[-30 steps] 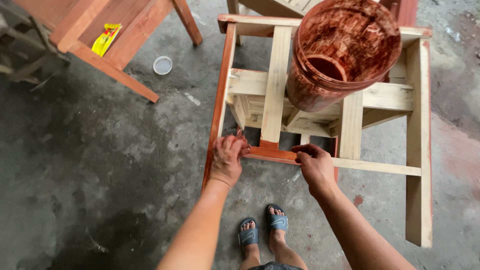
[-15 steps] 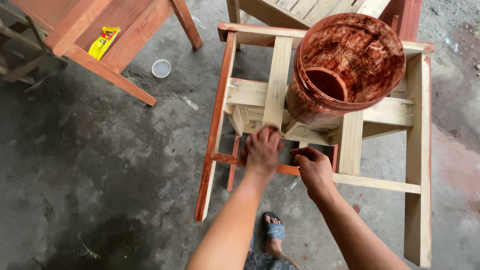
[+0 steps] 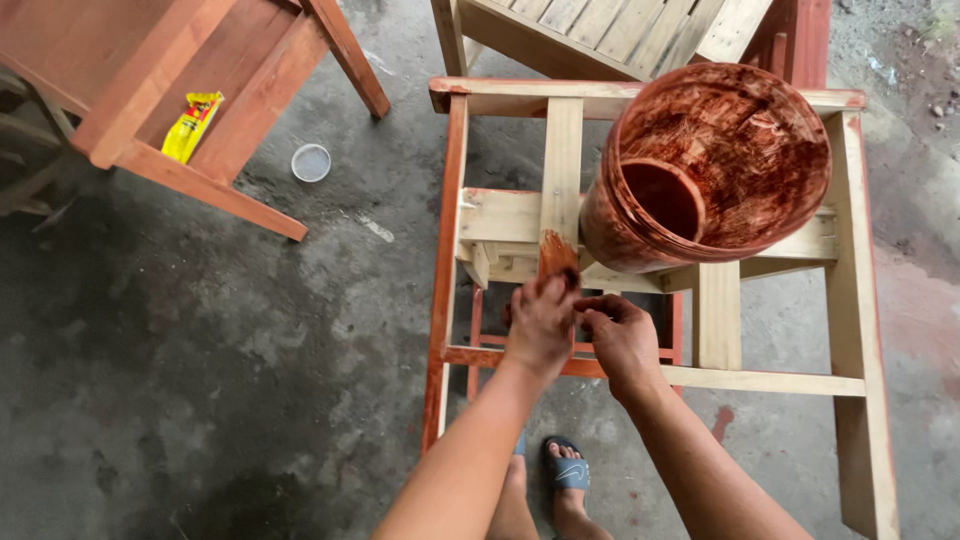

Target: The person applies reddish-brown stain to a wooden chair using a cloth. They wipe the backrest and seat, then dip the cloth into a bucket of stain and continue applying it to the chair's frame and legs.

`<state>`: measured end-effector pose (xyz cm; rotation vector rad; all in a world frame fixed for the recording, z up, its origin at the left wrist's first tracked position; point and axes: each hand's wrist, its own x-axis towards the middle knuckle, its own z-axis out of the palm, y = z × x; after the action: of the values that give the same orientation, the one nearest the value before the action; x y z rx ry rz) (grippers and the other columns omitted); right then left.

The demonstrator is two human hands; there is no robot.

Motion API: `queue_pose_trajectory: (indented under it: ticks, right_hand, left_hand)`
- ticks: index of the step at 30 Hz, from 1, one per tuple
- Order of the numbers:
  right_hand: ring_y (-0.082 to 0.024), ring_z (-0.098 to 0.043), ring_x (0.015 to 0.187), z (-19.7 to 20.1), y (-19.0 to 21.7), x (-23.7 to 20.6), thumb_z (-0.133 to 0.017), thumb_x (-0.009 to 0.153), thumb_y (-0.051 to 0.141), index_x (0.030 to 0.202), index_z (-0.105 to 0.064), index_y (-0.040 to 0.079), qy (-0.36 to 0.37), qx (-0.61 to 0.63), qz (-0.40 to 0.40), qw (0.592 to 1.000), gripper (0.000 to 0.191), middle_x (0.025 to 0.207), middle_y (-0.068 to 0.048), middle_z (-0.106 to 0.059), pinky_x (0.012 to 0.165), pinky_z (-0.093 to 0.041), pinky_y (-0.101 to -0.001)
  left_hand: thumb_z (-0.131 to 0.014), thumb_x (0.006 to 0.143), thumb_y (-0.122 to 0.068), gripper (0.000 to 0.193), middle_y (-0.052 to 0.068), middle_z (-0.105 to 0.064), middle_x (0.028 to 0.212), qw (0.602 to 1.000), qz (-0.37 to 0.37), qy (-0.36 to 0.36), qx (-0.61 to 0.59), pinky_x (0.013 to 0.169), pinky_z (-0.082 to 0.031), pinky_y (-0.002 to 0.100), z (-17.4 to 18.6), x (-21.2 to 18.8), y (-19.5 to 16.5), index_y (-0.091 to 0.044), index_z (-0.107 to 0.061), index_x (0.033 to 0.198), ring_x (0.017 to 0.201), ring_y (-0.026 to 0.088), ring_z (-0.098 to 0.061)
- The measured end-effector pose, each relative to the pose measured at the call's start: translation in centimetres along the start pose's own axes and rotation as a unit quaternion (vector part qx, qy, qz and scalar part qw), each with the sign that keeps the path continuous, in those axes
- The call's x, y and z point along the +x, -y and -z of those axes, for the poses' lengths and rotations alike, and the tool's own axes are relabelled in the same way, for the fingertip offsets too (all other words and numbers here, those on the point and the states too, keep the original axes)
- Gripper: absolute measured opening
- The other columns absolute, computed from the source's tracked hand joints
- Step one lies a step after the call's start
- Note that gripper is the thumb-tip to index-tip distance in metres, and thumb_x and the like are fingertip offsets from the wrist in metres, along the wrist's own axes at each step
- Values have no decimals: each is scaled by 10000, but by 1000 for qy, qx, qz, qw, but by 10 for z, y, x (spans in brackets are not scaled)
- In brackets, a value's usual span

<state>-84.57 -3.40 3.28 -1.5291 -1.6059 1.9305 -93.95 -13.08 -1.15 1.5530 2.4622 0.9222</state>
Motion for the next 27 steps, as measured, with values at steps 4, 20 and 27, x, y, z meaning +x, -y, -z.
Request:
queue_pose_trajectory:
  ticks: [4,20,27]
  right_hand:
    - [-140,-649,805,-16,5,-1,-626,897,46,1009,-773,-27,-3,-20,10,1000,199,900,-90,-752,738,-530,-288]
    - [-140,-651,822,-41,0,-2,-639,907,94,1027,-786,-4,17,-59,34,998,214,886,-70,-742,750,-521,-281]
    - [-141,-649,824,-36,4,-6,-617,921,77,1056,-787,19,7,-64,-11,998,224,919,-70,-746,752,-523,-297]
  left_hand:
    - [-648,836,-36,359,47,-578,1299,999,-7,36,-15,1059,-391,527,25,-40,-2,-164,-658,1171,1241,368,-474]
    - [-544,954,-154,225,92,-630,1174,925,-58,251,278,1092,-411,523,71,57,110,-137,-716,1098,1225,317,-545]
    - [-579,971,-260,304,114,-689,1218,788,-158,423,419,1168,-311,578,53,44,102,-122,-759,1173,1201,320,-584]
